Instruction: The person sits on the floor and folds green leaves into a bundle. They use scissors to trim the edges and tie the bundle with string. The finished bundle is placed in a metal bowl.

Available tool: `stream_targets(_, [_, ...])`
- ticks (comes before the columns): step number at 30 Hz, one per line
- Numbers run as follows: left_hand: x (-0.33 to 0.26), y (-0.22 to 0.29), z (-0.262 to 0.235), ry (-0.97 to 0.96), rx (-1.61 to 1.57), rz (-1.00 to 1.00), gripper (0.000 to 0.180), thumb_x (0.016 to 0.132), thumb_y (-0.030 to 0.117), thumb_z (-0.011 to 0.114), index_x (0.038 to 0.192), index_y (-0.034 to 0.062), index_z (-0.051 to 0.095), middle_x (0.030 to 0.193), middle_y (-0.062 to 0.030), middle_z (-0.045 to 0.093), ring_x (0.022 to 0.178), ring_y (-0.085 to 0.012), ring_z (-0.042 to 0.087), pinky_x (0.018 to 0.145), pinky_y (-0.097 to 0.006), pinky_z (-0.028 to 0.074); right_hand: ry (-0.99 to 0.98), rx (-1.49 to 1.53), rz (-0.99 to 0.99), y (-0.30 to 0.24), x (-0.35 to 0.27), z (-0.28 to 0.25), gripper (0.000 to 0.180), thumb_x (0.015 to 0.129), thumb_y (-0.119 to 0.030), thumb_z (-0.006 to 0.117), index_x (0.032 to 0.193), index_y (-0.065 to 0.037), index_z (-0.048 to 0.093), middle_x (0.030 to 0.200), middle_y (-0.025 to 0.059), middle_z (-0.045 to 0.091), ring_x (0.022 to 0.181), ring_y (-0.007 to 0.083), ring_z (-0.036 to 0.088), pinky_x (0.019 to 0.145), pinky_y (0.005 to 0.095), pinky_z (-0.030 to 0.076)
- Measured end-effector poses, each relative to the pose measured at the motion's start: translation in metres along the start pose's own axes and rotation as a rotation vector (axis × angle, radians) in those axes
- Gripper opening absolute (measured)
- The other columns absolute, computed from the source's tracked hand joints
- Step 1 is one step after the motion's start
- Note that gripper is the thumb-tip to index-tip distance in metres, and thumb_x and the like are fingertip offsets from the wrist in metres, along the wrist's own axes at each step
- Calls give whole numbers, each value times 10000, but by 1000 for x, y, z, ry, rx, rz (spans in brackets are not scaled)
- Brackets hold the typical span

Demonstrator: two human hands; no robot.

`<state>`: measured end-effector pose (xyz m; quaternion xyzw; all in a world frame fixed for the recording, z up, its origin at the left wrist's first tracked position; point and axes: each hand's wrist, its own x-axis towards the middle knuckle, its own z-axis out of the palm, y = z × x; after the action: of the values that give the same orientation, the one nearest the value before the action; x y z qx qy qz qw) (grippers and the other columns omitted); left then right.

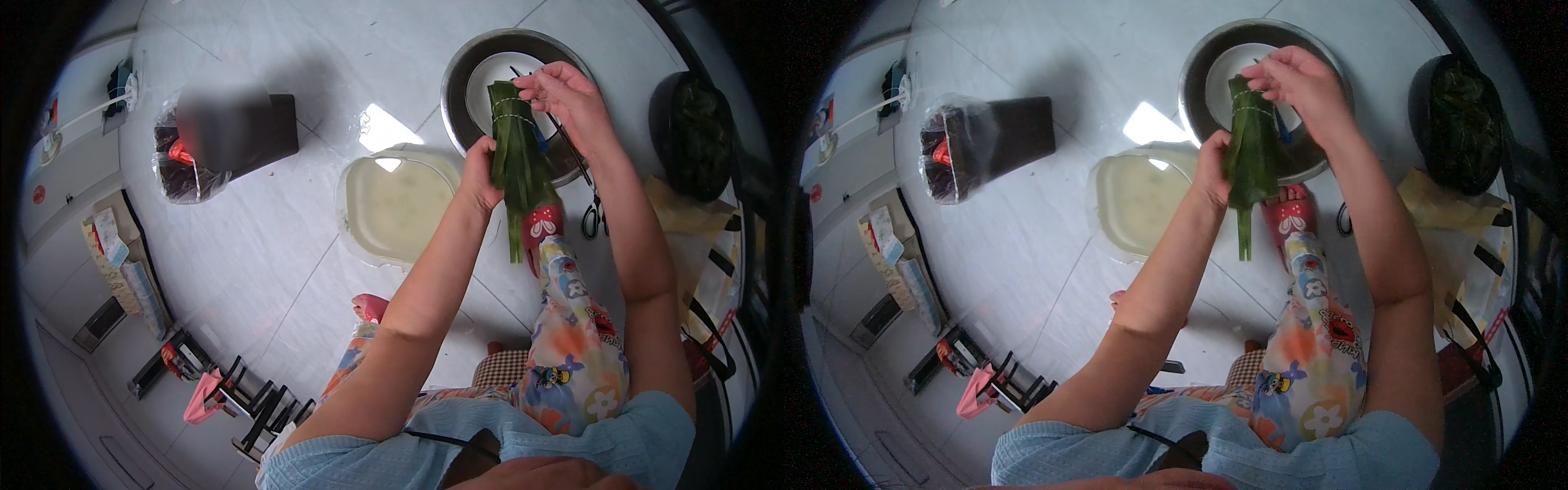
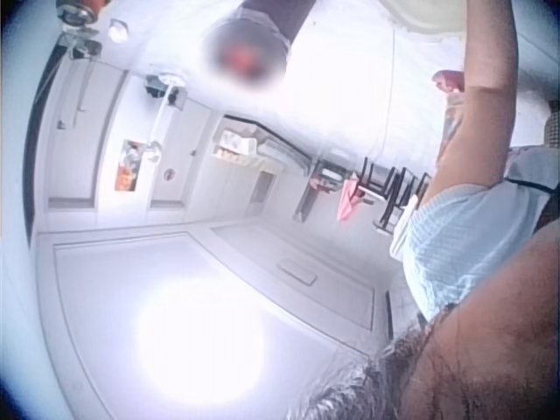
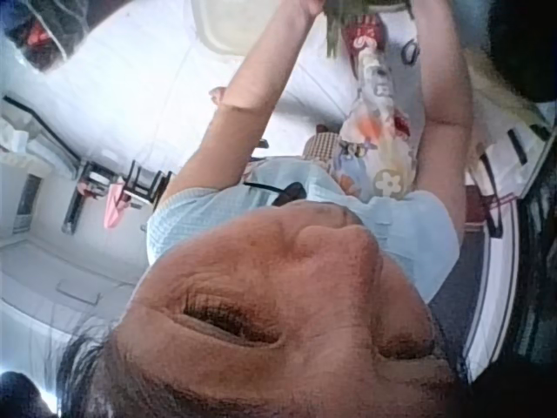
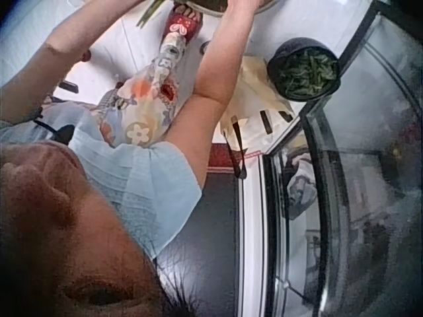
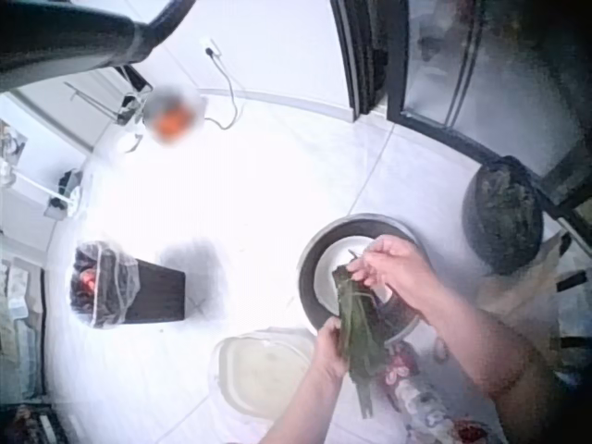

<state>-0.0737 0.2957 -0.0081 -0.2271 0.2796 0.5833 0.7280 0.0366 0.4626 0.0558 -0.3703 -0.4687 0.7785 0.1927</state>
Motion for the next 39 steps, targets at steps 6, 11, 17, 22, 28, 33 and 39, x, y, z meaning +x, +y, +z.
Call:
stream_targets(6, [-7,4,32,161,110,64,482,871,396,482,1134,13,611,1030,-163,674,931,-333,643,894,-486,512,68,-41,-30,8,-8,-10,148,1000,-193,544,1069,-69,586,1080,106,694,975,147,639,871,287,473])
stream_targets(11, [-19,12,51,562,812,-27,516,881,568,574,1019,83,680,1018,-133,689,846,-288,665,774,-446,542,51,-78,-98,10,-16,-4,151,988,-184,556,1053,-60,614,1028,78,714,942,137,655,857,288,497])
stream_targets(17, [-10,35,57,597,2042,977,243,850,274,659,855,36,708,917,-122,656,846,-304,662,699,-407,543,-7,-94,-100,16,-9,-3,121,989,-140,550,1032,-46,613,1019,82,714,931,144,666,839,273,506])
stream_targets(22, [32,47,58,202,2349,1004,114,818,130,601,850,58,683,955,-101,644,933,-311,651,748,-439,555,-30,-59,-110,19,-8,-1,102,989,-117,541,1013,-40,603,1021,93,712,933,148,666,832,278,513])
stream_targets(28, [29,48,72,142,2345,662,187,787,180,648,901,33,666,974,-141,673,902,-333,674,767,-430,553,2,-19,-117,23,-12,-11,95,997,-119,530,1005,-41,584,1030,109,707,959,153,653,849,287,501])
stream_targets(33, [15,58,41,126,1792,517,224,791,158,686,960,14,666,874,-161,711,833,-319,698,772,-393,538,48,-75,-213,23,-11,-11,82,987,-105,549,996,-41,599,1023,98,714,956,150,666,866,278,508])
stream_targets(39, [-13,67,52,82,1719,472,236,881,159,684,1061,9,657,837,-101,691,765,-188,651,718,-319,514,84,-136,-326,32,-2,-16,93,972,-104,581,1006,-24,617,947,69,700,896,123,649,858,250,486])
